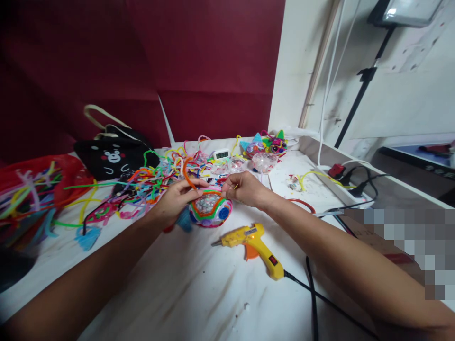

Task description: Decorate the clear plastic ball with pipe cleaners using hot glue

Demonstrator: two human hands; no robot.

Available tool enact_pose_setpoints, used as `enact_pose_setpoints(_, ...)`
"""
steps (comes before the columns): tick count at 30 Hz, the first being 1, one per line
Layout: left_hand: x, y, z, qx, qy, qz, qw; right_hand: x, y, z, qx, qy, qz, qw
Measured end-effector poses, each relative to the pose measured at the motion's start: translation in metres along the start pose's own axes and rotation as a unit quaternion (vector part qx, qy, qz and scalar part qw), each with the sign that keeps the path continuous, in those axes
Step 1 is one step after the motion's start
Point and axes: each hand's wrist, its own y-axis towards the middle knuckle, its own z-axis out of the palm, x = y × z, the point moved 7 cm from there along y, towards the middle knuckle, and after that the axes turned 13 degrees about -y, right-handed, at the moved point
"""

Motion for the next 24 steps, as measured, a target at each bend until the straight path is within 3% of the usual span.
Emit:
enact_pose_setpoints(6, -0.020, -0.002, 0.006, 0.081, 0.155, 0.097, 0.980, 0.004, 0.009, 0.002, 0.033, 0.004, 0.005, 0.999)
enact_pose_setpoints(11, -0.021, -0.005, 0.008, 0.121, 0.229, 0.139, 0.956, 0.004, 0.010, 0.004, 0.054, 0.011, 0.013, 0.998)
enact_pose_setpoints(24, -0.025, -0.011, 0.012, 0.131, 0.274, 0.178, 0.936, 0.003, -0.001, -0.005, 0.053, 0.000, 0.007, 0.999)
